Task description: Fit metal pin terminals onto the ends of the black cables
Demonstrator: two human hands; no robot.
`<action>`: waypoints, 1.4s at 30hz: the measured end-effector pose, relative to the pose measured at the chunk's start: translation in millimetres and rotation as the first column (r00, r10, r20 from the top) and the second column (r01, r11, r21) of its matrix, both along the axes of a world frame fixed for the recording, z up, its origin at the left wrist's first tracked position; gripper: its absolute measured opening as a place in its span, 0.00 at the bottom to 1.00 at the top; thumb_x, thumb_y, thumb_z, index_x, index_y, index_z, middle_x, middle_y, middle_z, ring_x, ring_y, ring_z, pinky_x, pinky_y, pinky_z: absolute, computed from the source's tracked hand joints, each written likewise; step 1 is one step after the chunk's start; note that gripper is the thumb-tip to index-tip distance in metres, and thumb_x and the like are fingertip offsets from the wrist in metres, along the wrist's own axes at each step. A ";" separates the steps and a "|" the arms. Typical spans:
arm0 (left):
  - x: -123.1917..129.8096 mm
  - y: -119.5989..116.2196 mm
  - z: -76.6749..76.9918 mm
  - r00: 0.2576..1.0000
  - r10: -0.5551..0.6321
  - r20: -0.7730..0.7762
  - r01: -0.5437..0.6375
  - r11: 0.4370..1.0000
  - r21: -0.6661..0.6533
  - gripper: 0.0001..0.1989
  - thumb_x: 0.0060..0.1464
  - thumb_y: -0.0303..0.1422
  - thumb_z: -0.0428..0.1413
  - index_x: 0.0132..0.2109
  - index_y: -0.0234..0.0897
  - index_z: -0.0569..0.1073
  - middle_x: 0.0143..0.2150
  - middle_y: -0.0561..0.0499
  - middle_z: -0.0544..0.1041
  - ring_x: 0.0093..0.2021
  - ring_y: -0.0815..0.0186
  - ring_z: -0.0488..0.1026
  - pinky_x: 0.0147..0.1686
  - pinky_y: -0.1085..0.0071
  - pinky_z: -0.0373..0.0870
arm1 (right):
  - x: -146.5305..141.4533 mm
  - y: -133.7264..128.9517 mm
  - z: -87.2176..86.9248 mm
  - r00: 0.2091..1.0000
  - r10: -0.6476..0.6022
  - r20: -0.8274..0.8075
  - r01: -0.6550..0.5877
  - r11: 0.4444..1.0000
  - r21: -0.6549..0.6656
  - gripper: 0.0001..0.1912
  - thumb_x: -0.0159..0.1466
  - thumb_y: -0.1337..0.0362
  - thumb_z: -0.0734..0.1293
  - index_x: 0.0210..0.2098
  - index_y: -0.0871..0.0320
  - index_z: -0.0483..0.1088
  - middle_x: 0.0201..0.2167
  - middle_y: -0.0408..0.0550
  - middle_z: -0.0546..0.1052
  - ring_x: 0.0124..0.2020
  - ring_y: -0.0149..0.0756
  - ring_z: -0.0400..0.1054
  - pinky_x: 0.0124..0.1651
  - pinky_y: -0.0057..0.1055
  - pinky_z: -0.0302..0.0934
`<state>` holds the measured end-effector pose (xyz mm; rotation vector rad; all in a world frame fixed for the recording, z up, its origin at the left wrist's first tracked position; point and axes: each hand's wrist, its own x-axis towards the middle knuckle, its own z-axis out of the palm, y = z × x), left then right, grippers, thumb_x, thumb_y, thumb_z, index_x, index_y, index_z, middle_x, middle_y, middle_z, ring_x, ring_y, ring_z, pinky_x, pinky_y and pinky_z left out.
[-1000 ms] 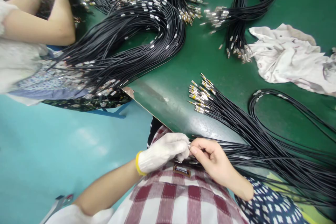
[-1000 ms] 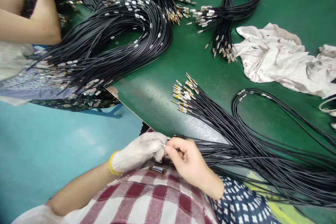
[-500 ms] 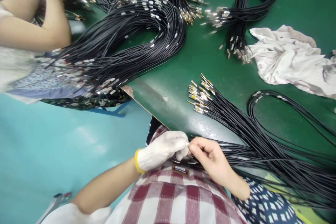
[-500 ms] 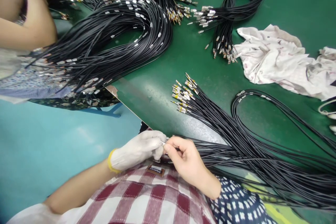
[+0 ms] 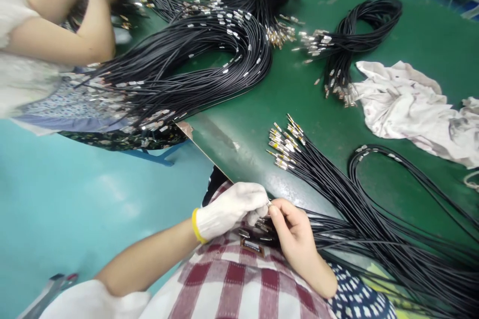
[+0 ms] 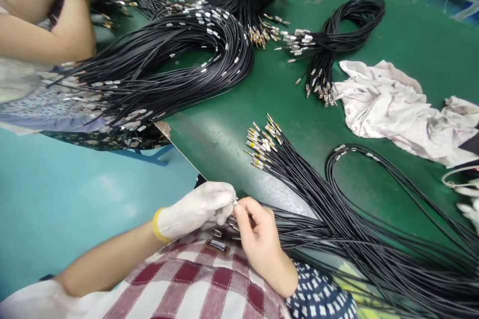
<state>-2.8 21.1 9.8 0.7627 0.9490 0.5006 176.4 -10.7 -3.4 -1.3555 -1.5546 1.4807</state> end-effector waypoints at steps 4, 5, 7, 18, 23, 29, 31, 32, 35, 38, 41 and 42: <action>4.3 8.8 9.6 0.998 -0.004 -0.056 0.006 0.999 0.048 0.20 0.60 0.44 0.54 0.25 0.35 0.66 0.20 0.54 0.67 0.20 0.74 0.59 0.21 0.75 0.53 | 0.8 1.1 -3.7 0.996 -0.020 -0.091 0.014 0.998 -0.059 0.18 0.73 0.54 0.59 0.30 0.56 0.65 0.23 0.40 0.64 0.24 0.30 0.55 0.29 0.27 0.54; 5.2 10.1 11.4 0.998 0.002 -0.060 0.001 0.999 0.055 0.21 0.60 0.44 0.54 0.25 0.35 0.65 0.20 0.55 0.67 0.20 0.74 0.58 0.21 0.75 0.53 | 0.8 1.2 -4.4 0.994 -0.026 -0.105 0.019 0.997 -0.068 0.19 0.73 0.54 0.59 0.30 0.56 0.65 0.22 0.39 0.63 0.24 0.30 0.55 0.28 0.27 0.54; 6.3 11.4 13.3 0.998 0.005 -0.065 -0.001 0.998 0.060 0.20 0.59 0.44 0.55 0.25 0.35 0.65 0.20 0.55 0.66 0.19 0.74 0.58 0.21 0.75 0.52 | 0.6 1.8 -4.7 0.992 -0.034 -0.123 0.025 0.997 -0.074 0.19 0.73 0.53 0.59 0.29 0.56 0.65 0.22 0.39 0.63 0.24 0.30 0.54 0.29 0.27 0.54; 6.2 11.3 8.4 0.994 -0.054 -0.100 0.065 0.992 0.104 0.21 0.61 0.43 0.53 0.25 0.35 0.66 0.19 0.55 0.66 0.19 0.74 0.58 0.22 0.75 0.53 | -1.2 8.3 -1.8 0.993 -0.067 -0.092 0.064 0.997 -0.041 0.22 0.69 0.48 0.62 0.27 0.57 0.68 0.22 0.42 0.68 0.25 0.32 0.61 0.28 0.26 0.58; 6.1 10.4 7.5 0.994 -0.050 -0.092 0.061 0.992 0.112 0.20 0.62 0.41 0.52 0.24 0.35 0.65 0.19 0.55 0.66 0.19 0.74 0.59 0.22 0.74 0.53 | -1.8 8.2 -1.1 0.992 -0.072 -0.100 0.068 0.997 -0.047 0.22 0.70 0.49 0.62 0.27 0.57 0.67 0.21 0.41 0.66 0.24 0.31 0.59 0.28 0.26 0.58; 5.7 10.5 5.7 0.995 -0.064 -0.080 0.073 0.989 0.125 0.19 0.63 0.39 0.51 0.25 0.35 0.66 0.20 0.54 0.67 0.20 0.73 0.60 0.23 0.74 0.54 | -0.8 8.1 -3.0 0.994 -0.065 -0.088 0.061 0.997 -0.046 0.21 0.70 0.51 0.62 0.27 0.58 0.68 0.21 0.41 0.66 0.24 0.31 0.58 0.26 0.26 0.55; 6.5 10.8 5.6 0.994 -0.061 -0.087 0.072 0.989 0.127 0.19 0.62 0.39 0.51 0.25 0.35 0.65 0.20 0.54 0.66 0.21 0.73 0.60 0.24 0.74 0.54 | -0.9 7.9 -4.5 0.994 -0.063 -0.087 0.060 0.997 -0.040 0.20 0.71 0.52 0.62 0.28 0.58 0.68 0.22 0.41 0.66 0.24 0.31 0.59 0.27 0.26 0.56; 6.5 10.9 5.6 0.994 -0.062 -0.089 0.073 0.989 0.126 0.19 0.62 0.40 0.51 0.25 0.35 0.65 0.20 0.54 0.66 0.21 0.73 0.59 0.24 0.74 0.54 | -1.0 7.7 -4.8 0.995 -0.061 -0.085 0.058 0.998 -0.034 0.20 0.71 0.52 0.61 0.28 0.58 0.68 0.22 0.41 0.67 0.24 0.31 0.60 0.28 0.26 0.57; 2.1 10.8 6.3 0.992 -0.071 -0.105 0.086 0.986 0.146 0.19 0.62 0.40 0.50 0.25 0.36 0.65 0.20 0.55 0.66 0.22 0.72 0.59 0.25 0.73 0.56 | 0.1 6.4 -1.6 0.999 -0.015 -0.041 0.015 1.000 0.019 0.19 0.73 0.55 0.59 0.30 0.59 0.71 0.24 0.43 0.71 0.26 0.32 0.65 0.31 0.27 0.60; -9.1 10.6 8.1 0.970 0.012 -0.243 0.057 0.960 0.275 0.18 0.62 0.40 0.50 0.26 0.36 0.65 0.24 0.55 0.65 0.26 0.71 0.60 0.28 0.73 0.58 | 7.5 7.2 6.6 0.973 0.176 0.151 -0.202 0.962 0.182 0.16 0.74 0.60 0.58 0.41 0.58 0.76 0.34 0.48 0.77 0.35 0.37 0.71 0.40 0.32 0.65; -18.6 10.4 8.9 0.900 0.121 -0.419 0.042 0.932 0.360 0.17 0.63 0.38 0.47 0.26 0.36 0.64 0.26 0.56 0.63 0.28 0.69 0.59 0.30 0.72 0.57 | 24.6 17.5 9.7 0.870 0.201 0.450 -0.384 0.849 0.363 0.14 0.71 0.58 0.64 0.51 0.56 0.75 0.46 0.52 0.78 0.46 0.43 0.72 0.48 0.38 0.64; -19.6 10.1 8.6 0.880 0.126 -0.457 0.049 0.934 0.353 0.16 0.63 0.37 0.47 0.27 0.37 0.64 0.26 0.56 0.63 0.28 0.69 0.59 0.30 0.72 0.57 | 32.0 23.5 8.0 0.856 0.114 0.505 -0.360 0.832 0.423 0.14 0.71 0.58 0.65 0.50 0.57 0.76 0.45 0.53 0.78 0.44 0.43 0.72 0.47 0.38 0.64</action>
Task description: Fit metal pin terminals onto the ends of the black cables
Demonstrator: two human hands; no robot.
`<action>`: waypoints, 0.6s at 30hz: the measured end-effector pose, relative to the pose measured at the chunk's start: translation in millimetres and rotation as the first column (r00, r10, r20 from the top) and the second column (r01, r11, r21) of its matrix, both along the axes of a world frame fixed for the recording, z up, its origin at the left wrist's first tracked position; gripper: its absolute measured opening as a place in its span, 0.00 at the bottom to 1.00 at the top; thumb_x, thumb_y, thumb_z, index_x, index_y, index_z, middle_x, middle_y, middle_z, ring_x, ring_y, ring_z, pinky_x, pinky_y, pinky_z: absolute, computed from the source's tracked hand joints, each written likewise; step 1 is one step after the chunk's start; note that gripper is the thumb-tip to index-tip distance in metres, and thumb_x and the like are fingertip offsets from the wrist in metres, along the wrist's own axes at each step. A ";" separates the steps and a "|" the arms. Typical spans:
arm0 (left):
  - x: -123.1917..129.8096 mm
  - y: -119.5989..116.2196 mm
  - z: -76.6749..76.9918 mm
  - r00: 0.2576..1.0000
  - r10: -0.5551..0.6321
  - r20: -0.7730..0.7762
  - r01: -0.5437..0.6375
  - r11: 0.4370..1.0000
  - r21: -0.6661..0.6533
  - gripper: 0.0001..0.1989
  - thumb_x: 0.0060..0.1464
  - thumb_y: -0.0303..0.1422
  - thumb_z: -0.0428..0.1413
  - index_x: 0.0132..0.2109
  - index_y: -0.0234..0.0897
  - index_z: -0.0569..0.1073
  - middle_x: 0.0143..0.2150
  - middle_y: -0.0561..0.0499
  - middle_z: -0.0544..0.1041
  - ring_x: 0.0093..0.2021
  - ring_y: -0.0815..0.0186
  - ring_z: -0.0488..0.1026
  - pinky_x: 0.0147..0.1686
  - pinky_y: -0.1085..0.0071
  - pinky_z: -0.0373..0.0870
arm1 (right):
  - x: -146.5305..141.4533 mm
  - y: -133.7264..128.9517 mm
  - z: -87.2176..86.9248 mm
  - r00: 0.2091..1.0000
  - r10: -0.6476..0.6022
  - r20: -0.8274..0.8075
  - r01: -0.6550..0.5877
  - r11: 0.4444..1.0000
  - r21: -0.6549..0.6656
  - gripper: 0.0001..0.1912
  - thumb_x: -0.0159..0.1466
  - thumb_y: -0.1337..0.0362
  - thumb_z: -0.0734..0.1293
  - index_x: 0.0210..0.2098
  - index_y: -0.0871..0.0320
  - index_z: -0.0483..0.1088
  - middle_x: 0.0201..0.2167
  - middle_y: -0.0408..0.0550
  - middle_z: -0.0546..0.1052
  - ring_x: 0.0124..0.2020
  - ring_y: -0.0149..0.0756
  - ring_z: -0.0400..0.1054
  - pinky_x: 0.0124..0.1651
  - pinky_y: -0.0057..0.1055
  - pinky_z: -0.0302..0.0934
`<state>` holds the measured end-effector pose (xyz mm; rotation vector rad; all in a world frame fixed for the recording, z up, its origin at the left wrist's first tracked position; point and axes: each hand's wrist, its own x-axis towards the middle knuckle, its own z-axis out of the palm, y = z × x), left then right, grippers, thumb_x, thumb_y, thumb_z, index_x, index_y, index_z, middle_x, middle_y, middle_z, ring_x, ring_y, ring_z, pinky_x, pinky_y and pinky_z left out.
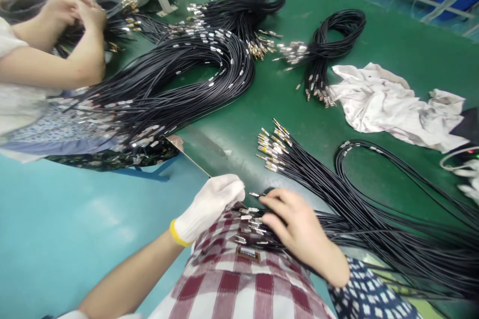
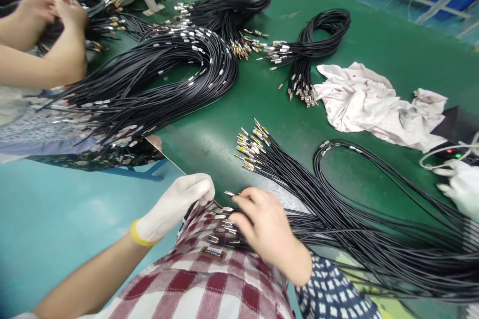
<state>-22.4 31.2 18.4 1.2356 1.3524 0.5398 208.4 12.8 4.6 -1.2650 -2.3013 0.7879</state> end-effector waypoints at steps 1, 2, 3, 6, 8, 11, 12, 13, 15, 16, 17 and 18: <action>0.3 -0.4 -0.5 1.000 -0.001 -0.030 0.001 1.000 -0.011 0.16 0.62 0.37 0.46 0.27 0.37 0.65 0.26 0.56 0.63 0.29 0.69 0.59 0.30 0.72 0.57 | 7.6 6.9 -2.8 0.994 -0.093 0.057 0.086 0.991 0.105 0.13 0.71 0.58 0.65 0.45 0.59 0.77 0.41 0.53 0.78 0.42 0.43 0.72 0.45 0.37 0.64; 1.8 -1.0 -1.1 0.998 -0.009 -0.055 0.008 1.000 -0.022 0.15 0.62 0.36 0.46 0.27 0.37 0.65 0.26 0.56 0.64 0.29 0.69 0.60 0.30 0.72 0.58 | 14.9 14.1 -6.5 0.966 -0.213 0.147 0.179 0.961 0.211 0.12 0.70 0.59 0.66 0.41 0.59 0.78 0.39 0.53 0.78 0.41 0.44 0.71 0.43 0.38 0.64; 4.2 -1.7 -1.7 0.997 -0.018 -0.076 0.016 0.999 -0.029 0.15 0.61 0.36 0.46 0.27 0.37 0.65 0.26 0.56 0.65 0.29 0.68 0.61 0.31 0.72 0.58 | 21.5 21.1 -10.4 0.918 -0.311 0.247 0.234 0.926 0.295 0.10 0.69 0.59 0.67 0.40 0.59 0.77 0.39 0.53 0.78 0.40 0.46 0.71 0.41 0.39 0.62; 13.6 -2.9 -1.7 0.993 -0.047 -0.110 0.045 0.999 -0.020 0.15 0.61 0.36 0.47 0.27 0.38 0.66 0.27 0.57 0.67 0.31 0.68 0.64 0.34 0.71 0.60 | 34.3 34.8 -18.6 0.848 -0.348 0.401 0.190 0.904 0.382 0.08 0.69 0.64 0.67 0.35 0.59 0.76 0.35 0.51 0.78 0.37 0.45 0.70 0.36 0.38 0.58; 19.0 -2.2 0.4 0.992 -0.058 -0.116 0.058 0.998 -0.003 0.15 0.62 0.35 0.47 0.27 0.38 0.67 0.28 0.57 0.69 0.33 0.68 0.66 0.36 0.71 0.60 | 38.0 35.1 -18.8 0.872 -0.324 0.367 0.184 0.912 0.368 0.07 0.69 0.65 0.67 0.33 0.58 0.75 0.35 0.50 0.78 0.37 0.43 0.71 0.37 0.38 0.58; 25.1 1.1 5.1 0.992 -0.024 -0.121 0.027 0.999 0.026 0.14 0.63 0.35 0.47 0.30 0.39 0.70 0.32 0.57 0.72 0.36 0.67 0.68 0.38 0.71 0.61 | 41.8 24.4 -14.3 0.937 -0.281 0.205 0.212 0.928 0.305 0.06 0.69 0.64 0.67 0.34 0.58 0.72 0.36 0.49 0.77 0.37 0.41 0.71 0.39 0.37 0.58; 27.0 2.5 6.5 0.992 -0.011 -0.124 0.016 0.999 0.035 0.13 0.63 0.35 0.47 0.32 0.40 0.71 0.33 0.57 0.73 0.36 0.67 0.69 0.39 0.71 0.61 | 43.1 19.4 -12.6 0.953 -0.260 0.156 0.209 0.936 0.281 0.06 0.69 0.64 0.67 0.35 0.58 0.71 0.36 0.49 0.77 0.37 0.41 0.71 0.40 0.37 0.58; 28.9 4.1 7.5 0.992 -0.011 -0.127 0.018 0.999 0.048 0.13 0.63 0.36 0.47 0.33 0.40 0.71 0.33 0.57 0.73 0.37 0.67 0.69 0.39 0.71 0.61 | 44.3 14.4 -11.1 0.964 -0.239 0.118 0.202 0.944 0.260 0.06 0.69 0.65 0.66 0.35 0.58 0.70 0.36 0.48 0.77 0.37 0.40 0.71 0.40 0.36 0.58; 33.0 6.9 8.1 0.990 -0.060 -0.129 0.071 0.994 0.080 0.13 0.64 0.36 0.47 0.32 0.40 0.69 0.33 0.57 0.71 0.36 0.67 0.68 0.38 0.70 0.60 | 45.2 6.4 -8.8 0.976 -0.208 0.068 0.189 0.957 0.222 0.05 0.70 0.66 0.65 0.35 0.57 0.69 0.35 0.48 0.76 0.37 0.39 0.70 0.42 0.36 0.58; 34.9 8.0 7.6 0.987 -0.097 -0.129 0.110 0.989 0.096 0.13 0.65 0.35 0.46 0.31 0.40 0.68 0.32 0.57 0.70 0.35 0.67 0.67 0.38 0.70 0.60 | 44.4 3.9 -7.9 0.979 -0.199 0.052 0.185 0.962 0.202 0.05 0.70 0.66 0.65 0.35 0.57 0.68 0.35 0.48 0.75 0.37 0.39 0.70 0.42 0.36 0.59; 36.6 8.8 6.5 0.982 -0.133 -0.131 0.148 0.982 0.114 0.14 0.65 0.35 0.46 0.31 0.39 0.67 0.31 0.57 0.69 0.35 0.67 0.67 0.38 0.70 0.60 | 42.5 2.6 -6.9 0.981 -0.192 0.037 0.182 0.967 0.179 0.05 0.70 0.66 0.65 0.36 0.57 0.68 0.35 0.49 0.75 0.37 0.39 0.70 0.42 0.36 0.59; 37.9 9.2 5.0 0.978 -0.158 -0.138 0.177 0.975 0.133 0.14 0.65 0.34 0.46 0.30 0.39 0.66 0.31 0.56 0.68 0.35 0.67 0.66 0.39 0.69 0.59 | 39.4 2.5 -5.8 0.983 -0.183 0.026 0.177 0.972 0.155 0.04 0.70 0.66 0.65 0.37 0.58 0.68 0.36 0.49 0.75 0.38 0.39 0.70 0.42 0.36 0.60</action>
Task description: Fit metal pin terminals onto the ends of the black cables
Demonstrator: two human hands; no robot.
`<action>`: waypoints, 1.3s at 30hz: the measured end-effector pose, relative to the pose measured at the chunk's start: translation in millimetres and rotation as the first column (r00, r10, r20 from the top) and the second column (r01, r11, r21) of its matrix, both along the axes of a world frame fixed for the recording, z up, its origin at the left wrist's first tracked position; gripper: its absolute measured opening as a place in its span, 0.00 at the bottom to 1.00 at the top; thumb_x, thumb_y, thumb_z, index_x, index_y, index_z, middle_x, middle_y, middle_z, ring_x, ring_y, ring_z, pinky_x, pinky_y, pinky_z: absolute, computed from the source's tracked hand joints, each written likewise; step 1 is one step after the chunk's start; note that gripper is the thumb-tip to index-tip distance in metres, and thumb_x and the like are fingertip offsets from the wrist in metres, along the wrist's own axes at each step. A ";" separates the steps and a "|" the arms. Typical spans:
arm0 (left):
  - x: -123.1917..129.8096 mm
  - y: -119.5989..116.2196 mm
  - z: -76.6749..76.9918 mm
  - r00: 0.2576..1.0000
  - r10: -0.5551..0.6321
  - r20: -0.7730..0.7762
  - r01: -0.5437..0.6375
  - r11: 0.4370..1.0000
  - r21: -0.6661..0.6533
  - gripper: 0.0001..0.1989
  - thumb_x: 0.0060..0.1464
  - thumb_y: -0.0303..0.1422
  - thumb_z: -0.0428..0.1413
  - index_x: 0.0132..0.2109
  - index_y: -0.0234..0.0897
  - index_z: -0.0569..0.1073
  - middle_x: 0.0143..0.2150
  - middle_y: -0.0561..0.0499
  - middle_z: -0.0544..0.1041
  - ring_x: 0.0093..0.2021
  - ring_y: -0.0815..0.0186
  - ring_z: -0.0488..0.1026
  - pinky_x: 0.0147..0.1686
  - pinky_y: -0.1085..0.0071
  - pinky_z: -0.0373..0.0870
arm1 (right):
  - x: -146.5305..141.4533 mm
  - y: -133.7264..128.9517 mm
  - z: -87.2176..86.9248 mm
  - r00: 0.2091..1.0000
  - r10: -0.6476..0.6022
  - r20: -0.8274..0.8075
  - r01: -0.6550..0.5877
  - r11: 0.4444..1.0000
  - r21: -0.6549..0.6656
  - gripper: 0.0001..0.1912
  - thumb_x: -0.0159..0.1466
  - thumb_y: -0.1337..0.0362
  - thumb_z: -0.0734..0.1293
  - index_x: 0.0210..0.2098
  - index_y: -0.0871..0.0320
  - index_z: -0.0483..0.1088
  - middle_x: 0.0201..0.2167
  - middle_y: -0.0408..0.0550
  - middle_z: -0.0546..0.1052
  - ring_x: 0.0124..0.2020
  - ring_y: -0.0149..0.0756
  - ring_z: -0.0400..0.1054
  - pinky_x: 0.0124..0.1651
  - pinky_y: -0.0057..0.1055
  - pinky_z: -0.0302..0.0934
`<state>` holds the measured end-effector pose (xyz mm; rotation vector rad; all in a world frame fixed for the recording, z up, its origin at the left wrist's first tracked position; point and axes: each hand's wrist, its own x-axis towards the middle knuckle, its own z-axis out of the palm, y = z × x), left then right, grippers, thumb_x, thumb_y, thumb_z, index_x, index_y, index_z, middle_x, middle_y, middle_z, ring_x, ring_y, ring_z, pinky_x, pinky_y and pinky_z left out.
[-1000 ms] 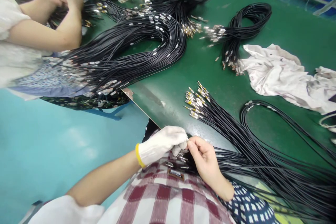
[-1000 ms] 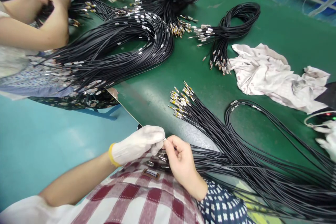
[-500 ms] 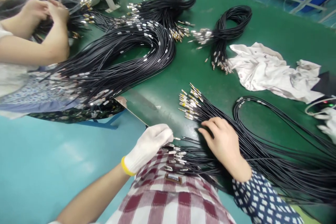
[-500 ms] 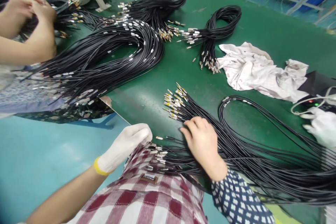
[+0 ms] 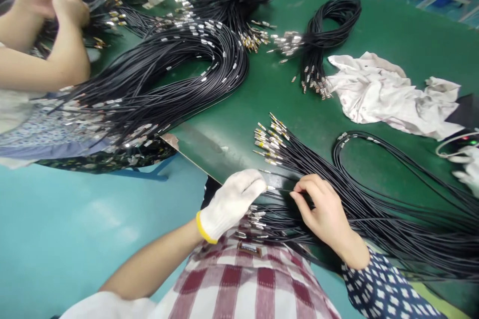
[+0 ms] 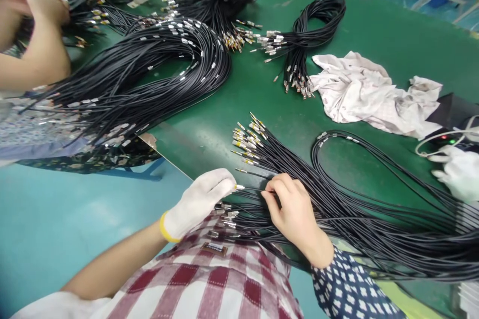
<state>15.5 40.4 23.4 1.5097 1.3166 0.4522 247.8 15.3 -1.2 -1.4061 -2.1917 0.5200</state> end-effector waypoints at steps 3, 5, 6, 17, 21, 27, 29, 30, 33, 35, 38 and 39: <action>1.3 -0.8 -5.3 0.999 -0.027 -0.027 0.028 0.998 0.050 0.13 0.66 0.33 0.45 0.31 0.39 0.66 0.33 0.55 0.69 0.36 0.67 0.66 0.41 0.69 0.59 | -15.1 5.6 4.2 0.997 0.072 -0.033 -0.075 0.994 -0.077 0.05 0.71 0.64 0.64 0.45 0.58 0.69 0.41 0.52 0.77 0.41 0.41 0.71 0.46 0.38 0.60; 0.1 -2.2 -8.0 1.000 -0.024 -0.014 0.024 0.998 0.059 0.13 0.66 0.33 0.45 0.32 0.38 0.67 0.34 0.55 0.69 0.37 0.67 0.66 0.42 0.69 0.60 | -26.9 11.5 7.2 0.987 0.151 -0.052 -0.157 0.976 -0.150 0.07 0.73 0.65 0.61 0.45 0.57 0.71 0.40 0.50 0.79 0.39 0.40 0.72 0.47 0.39 0.59; -0.9 -2.9 -8.9 1.000 -0.016 0.010 0.015 0.999 0.048 0.13 0.66 0.33 0.45 0.33 0.38 0.67 0.34 0.55 0.70 0.37 0.67 0.67 0.42 0.70 0.60 | -32.1 14.1 8.5 0.982 0.169 -0.080 -0.182 0.964 -0.196 0.08 0.73 0.66 0.60 0.43 0.57 0.72 0.38 0.49 0.79 0.38 0.39 0.72 0.45 0.37 0.60; -0.7 -7.0 -16.4 0.982 0.053 0.183 -0.045 0.998 -0.049 0.12 0.64 0.33 0.49 0.31 0.38 0.66 0.30 0.57 0.66 0.33 0.70 0.64 0.36 0.73 0.60 | -41.8 14.8 3.2 0.923 -0.080 -0.378 -0.142 0.840 -0.523 0.13 0.71 0.61 0.62 0.32 0.58 0.72 0.25 0.43 0.73 0.26 0.32 0.63 0.29 0.27 0.56; -0.3 -6.7 -18.4 0.974 0.052 0.221 -0.041 0.998 -0.055 0.12 0.64 0.34 0.49 0.32 0.38 0.68 0.31 0.57 0.68 0.33 0.71 0.65 0.36 0.73 0.61 | -43.3 13.2 1.2 0.896 -0.122 -0.427 -0.136 0.840 -0.525 0.12 0.70 0.62 0.63 0.33 0.59 0.73 0.26 0.44 0.74 0.27 0.32 0.65 0.29 0.26 0.58; 0.6 -5.9 -17.7 0.969 0.086 0.233 -0.064 0.993 -0.104 0.12 0.64 0.35 0.49 0.32 0.38 0.71 0.31 0.56 0.70 0.34 0.69 0.66 0.36 0.72 0.61 | -44.0 10.8 -0.9 0.876 -0.164 -0.454 -0.112 0.846 -0.521 0.14 0.69 0.61 0.63 0.30 0.60 0.74 0.25 0.44 0.73 0.26 0.32 0.64 0.27 0.25 0.57; 0.9 -5.5 -16.4 0.972 0.099 0.212 -0.073 0.989 -0.127 0.12 0.63 0.36 0.49 0.32 0.38 0.71 0.31 0.56 0.70 0.33 0.69 0.66 0.35 0.72 0.61 | -44.3 10.3 -1.5 0.865 -0.175 -0.471 -0.108 0.850 -0.515 0.14 0.69 0.61 0.63 0.30 0.60 0.73 0.24 0.44 0.73 0.25 0.32 0.64 0.27 0.25 0.57; 1.0 -5.2 -15.7 0.972 0.107 0.207 -0.079 0.987 -0.138 0.12 0.63 0.36 0.49 0.32 0.38 0.71 0.31 0.56 0.70 0.33 0.69 0.66 0.35 0.72 0.61 | -44.6 10.1 -1.7 0.858 -0.178 -0.482 -0.109 0.853 -0.510 0.14 0.69 0.62 0.63 0.29 0.60 0.73 0.24 0.44 0.72 0.25 0.31 0.64 0.27 0.25 0.58; 1.5 -3.5 -13.9 0.968 0.121 0.220 -0.083 0.981 -0.174 0.12 0.62 0.36 0.49 0.32 0.37 0.71 0.31 0.55 0.70 0.33 0.68 0.65 0.35 0.72 0.61 | -44.6 9.8 -2.0 0.850 -0.175 -0.496 -0.112 0.861 -0.497 0.13 0.68 0.62 0.63 0.29 0.59 0.72 0.22 0.43 0.71 0.23 0.30 0.62 0.25 0.25 0.56; 1.9 -1.8 -13.1 0.962 0.121 0.245 -0.070 0.976 -0.205 0.13 0.62 0.37 0.50 0.32 0.37 0.71 0.29 0.55 0.69 0.32 0.69 0.64 0.34 0.72 0.61 | -43.0 10.3 -1.9 0.859 -0.158 -0.486 -0.125 0.858 -0.499 0.13 0.69 0.62 0.63 0.29 0.59 0.73 0.22 0.43 0.71 0.22 0.30 0.61 0.24 0.25 0.55; 1.6 1.3 -12.0 0.945 0.098 0.313 -0.019 0.969 -0.246 0.13 0.61 0.38 0.49 0.31 0.36 0.71 0.28 0.54 0.67 0.30 0.70 0.62 0.32 0.73 0.61 | -38.3 12.5 -1.5 0.865 -0.089 -0.493 -0.203 0.838 -0.506 0.14 0.71 0.60 0.62 0.32 0.59 0.73 0.24 0.43 0.73 0.24 0.31 0.63 0.26 0.26 0.57; 1.2 2.4 -11.5 0.939 0.091 0.331 -0.003 0.966 -0.258 0.13 0.61 0.37 0.49 0.31 0.36 0.71 0.27 0.54 0.67 0.30 0.70 0.62 0.31 0.73 0.61 | -36.7 13.4 -1.5 0.861 -0.062 -0.505 -0.237 0.829 -0.506 0.14 0.71 0.60 0.61 0.33 0.58 0.73 0.25 0.44 0.74 0.26 0.32 0.65 0.29 0.26 0.59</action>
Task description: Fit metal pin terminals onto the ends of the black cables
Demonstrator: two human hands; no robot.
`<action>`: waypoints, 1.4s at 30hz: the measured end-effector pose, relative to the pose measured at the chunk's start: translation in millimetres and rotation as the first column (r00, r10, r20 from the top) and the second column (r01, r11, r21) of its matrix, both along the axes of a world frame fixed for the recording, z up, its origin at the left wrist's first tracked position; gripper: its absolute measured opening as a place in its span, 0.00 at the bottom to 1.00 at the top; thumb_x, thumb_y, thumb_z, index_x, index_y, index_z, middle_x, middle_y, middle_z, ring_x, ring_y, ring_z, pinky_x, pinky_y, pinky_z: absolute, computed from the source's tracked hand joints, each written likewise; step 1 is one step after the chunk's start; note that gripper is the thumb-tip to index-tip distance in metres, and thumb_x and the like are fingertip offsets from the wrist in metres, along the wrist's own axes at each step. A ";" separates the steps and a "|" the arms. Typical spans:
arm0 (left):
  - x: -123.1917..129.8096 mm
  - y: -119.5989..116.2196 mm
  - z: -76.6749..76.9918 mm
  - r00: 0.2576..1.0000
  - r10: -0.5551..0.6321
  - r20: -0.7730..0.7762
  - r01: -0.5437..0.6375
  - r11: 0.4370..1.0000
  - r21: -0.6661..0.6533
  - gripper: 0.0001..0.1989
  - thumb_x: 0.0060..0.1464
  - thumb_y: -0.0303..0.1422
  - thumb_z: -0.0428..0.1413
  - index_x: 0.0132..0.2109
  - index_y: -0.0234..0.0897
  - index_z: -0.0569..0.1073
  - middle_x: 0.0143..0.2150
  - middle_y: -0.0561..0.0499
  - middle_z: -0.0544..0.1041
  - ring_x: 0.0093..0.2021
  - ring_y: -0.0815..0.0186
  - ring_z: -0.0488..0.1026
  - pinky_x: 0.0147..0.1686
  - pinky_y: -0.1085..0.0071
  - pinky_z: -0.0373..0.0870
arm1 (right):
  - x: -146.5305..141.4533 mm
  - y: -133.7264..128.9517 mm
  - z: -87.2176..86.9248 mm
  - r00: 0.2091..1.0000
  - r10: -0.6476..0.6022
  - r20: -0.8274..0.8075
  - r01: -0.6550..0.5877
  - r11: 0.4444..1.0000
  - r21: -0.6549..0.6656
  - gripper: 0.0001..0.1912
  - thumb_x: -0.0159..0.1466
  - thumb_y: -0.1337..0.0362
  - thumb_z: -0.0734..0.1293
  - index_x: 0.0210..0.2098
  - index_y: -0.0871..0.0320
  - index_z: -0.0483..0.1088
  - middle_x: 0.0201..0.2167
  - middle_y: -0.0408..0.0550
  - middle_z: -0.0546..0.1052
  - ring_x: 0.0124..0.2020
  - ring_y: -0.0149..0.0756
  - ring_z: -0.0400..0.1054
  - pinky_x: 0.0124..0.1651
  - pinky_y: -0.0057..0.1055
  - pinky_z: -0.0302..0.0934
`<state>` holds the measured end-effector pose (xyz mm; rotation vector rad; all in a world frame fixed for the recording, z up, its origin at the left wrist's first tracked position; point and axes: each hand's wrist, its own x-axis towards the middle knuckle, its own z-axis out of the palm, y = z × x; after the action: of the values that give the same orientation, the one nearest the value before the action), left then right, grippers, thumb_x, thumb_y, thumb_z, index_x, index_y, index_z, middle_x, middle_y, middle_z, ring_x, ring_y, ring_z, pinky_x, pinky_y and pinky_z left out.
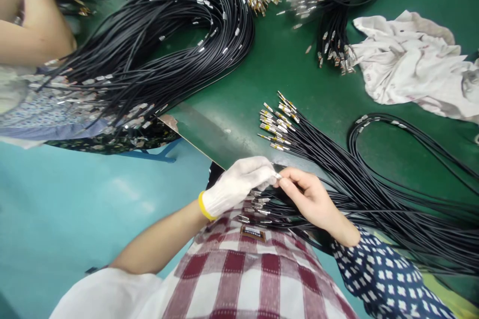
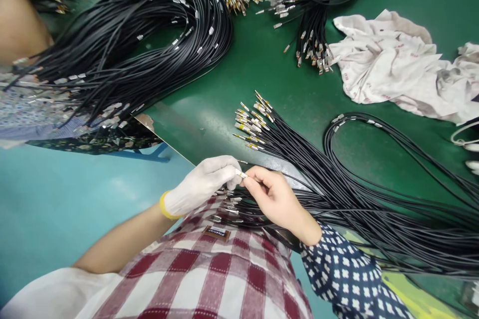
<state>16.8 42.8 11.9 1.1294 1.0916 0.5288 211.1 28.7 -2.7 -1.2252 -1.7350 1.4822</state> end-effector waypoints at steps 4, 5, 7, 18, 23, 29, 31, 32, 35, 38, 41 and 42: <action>-2.9 3.8 1.5 0.999 -0.040 0.008 0.040 0.998 -0.055 0.12 0.59 0.37 0.51 0.31 0.36 0.71 0.27 0.55 0.67 0.28 0.71 0.61 0.29 0.74 0.59 | 1.2 1.6 -1.8 1.000 0.025 -0.006 -0.025 1.000 -0.013 0.14 0.72 0.60 0.61 0.34 0.58 0.73 0.27 0.45 0.75 0.28 0.33 0.68 0.33 0.28 0.62; -3.8 4.6 1.6 0.999 -0.052 0.006 0.052 0.996 -0.068 0.12 0.59 0.37 0.52 0.31 0.36 0.71 0.26 0.56 0.66 0.27 0.72 0.61 0.28 0.74 0.58 | 0.2 1.2 -2.6 1.000 0.004 0.008 -0.004 1.000 -0.008 0.14 0.72 0.60 0.61 0.33 0.58 0.73 0.26 0.44 0.75 0.27 0.33 0.67 0.32 0.27 0.61; -5.5 6.2 1.7 0.998 -0.070 0.002 0.070 0.994 -0.087 0.11 0.59 0.37 0.51 0.31 0.36 0.70 0.26 0.56 0.65 0.26 0.73 0.59 0.26 0.75 0.56 | -2.3 -0.3 -4.4 0.999 -0.036 0.026 0.036 0.999 0.016 0.14 0.71 0.60 0.62 0.33 0.59 0.73 0.25 0.45 0.75 0.27 0.34 0.68 0.31 0.28 0.61; -10.7 12.3 2.6 0.981 -0.193 0.027 0.195 0.976 -0.096 0.11 0.60 0.36 0.50 0.31 0.35 0.68 0.28 0.55 0.63 0.28 0.72 0.58 0.27 0.75 0.56 | -4.8 -2.5 -5.6 0.999 -0.011 0.052 0.007 0.996 0.084 0.14 0.71 0.62 0.61 0.31 0.58 0.72 0.23 0.43 0.72 0.24 0.32 0.63 0.29 0.28 0.57; -11.0 12.8 0.4 0.977 -0.210 0.034 0.212 0.970 -0.117 0.13 0.61 0.39 0.50 0.32 0.36 0.68 0.27 0.56 0.63 0.28 0.71 0.58 0.27 0.75 0.57 | -6.1 -1.3 -4.9 0.998 -0.015 0.056 0.009 0.995 0.101 0.14 0.71 0.63 0.61 0.31 0.58 0.70 0.22 0.42 0.69 0.23 0.31 0.61 0.28 0.27 0.55; -12.1 14.8 1.2 0.972 -0.225 0.066 0.231 0.967 -0.109 0.13 0.62 0.39 0.50 0.32 0.35 0.67 0.27 0.56 0.63 0.28 0.72 0.58 0.27 0.75 0.56 | -7.2 -1.5 -5.2 0.999 -0.012 0.034 0.009 0.994 0.108 0.13 0.71 0.64 0.61 0.31 0.58 0.70 0.23 0.41 0.70 0.24 0.30 0.62 0.29 0.27 0.56; -12.1 15.1 1.2 0.971 -0.225 0.084 0.234 0.965 -0.119 0.13 0.63 0.39 0.50 0.31 0.35 0.66 0.28 0.56 0.62 0.28 0.72 0.57 0.27 0.75 0.56 | -7.5 -1.7 -4.7 0.999 -0.015 0.044 0.009 0.994 0.113 0.13 0.71 0.64 0.60 0.30 0.58 0.69 0.23 0.41 0.69 0.24 0.30 0.62 0.29 0.27 0.56; -12.1 15.3 1.0 0.970 -0.227 0.086 0.237 0.963 -0.127 0.14 0.63 0.39 0.50 0.31 0.36 0.66 0.28 0.56 0.62 0.28 0.72 0.57 0.27 0.75 0.56 | -7.6 -1.7 -4.4 0.999 -0.015 0.051 0.009 0.993 0.114 0.13 0.71 0.64 0.61 0.30 0.58 0.69 0.23 0.41 0.69 0.24 0.30 0.61 0.29 0.27 0.56; -12.5 16.5 -0.4 0.968 -0.242 0.074 0.250 0.959 -0.136 0.14 0.62 0.40 0.50 0.32 0.35 0.67 0.28 0.56 0.63 0.28 0.72 0.58 0.27 0.75 0.57 | -7.2 -2.0 -3.9 0.998 -0.016 0.062 0.010 0.994 0.107 0.14 0.72 0.63 0.61 0.30 0.57 0.68 0.23 0.41 0.69 0.24 0.31 0.61 0.29 0.27 0.56; -14.9 19.6 -1.5 0.961 -0.263 0.091 0.273 0.954 -0.127 0.15 0.62 0.42 0.51 0.33 0.35 0.68 0.28 0.55 0.63 0.28 0.72 0.59 0.27 0.75 0.58 | -6.5 -2.6 -3.7 0.999 -0.013 0.045 0.010 0.997 0.080 0.14 0.72 0.62 0.61 0.30 0.57 0.69 0.23 0.41 0.68 0.24 0.31 0.61 0.28 0.27 0.56; -16.3 23.5 -0.5 0.944 -0.293 0.152 0.315 0.937 -0.150 0.15 0.62 0.42 0.52 0.34 0.35 0.70 0.28 0.54 0.66 0.28 0.71 0.61 0.27 0.75 0.60 | -5.5 -2.6 -3.8 1.000 -0.013 0.007 0.013 1.000 0.028 0.15 0.72 0.61 0.60 0.31 0.57 0.69 0.24 0.42 0.71 0.25 0.31 0.64 0.29 0.27 0.58; -15.2 24.5 0.0 0.944 -0.287 0.160 0.310 0.939 -0.147 0.15 0.62 0.42 0.52 0.34 0.34 0.70 0.28 0.54 0.67 0.28 0.71 0.61 0.27 0.75 0.61 | -5.1 -2.3 -4.1 1.000 -0.014 -0.004 0.014 1.000 0.010 0.15 0.72 0.60 0.60 0.31 0.57 0.70 0.25 0.43 0.72 0.26 0.32 0.65 0.31 0.26 0.60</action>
<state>1.6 67.3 11.8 1.0682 0.8106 0.2620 206.0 26.4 -6.8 -1.2268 -1.7257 1.4649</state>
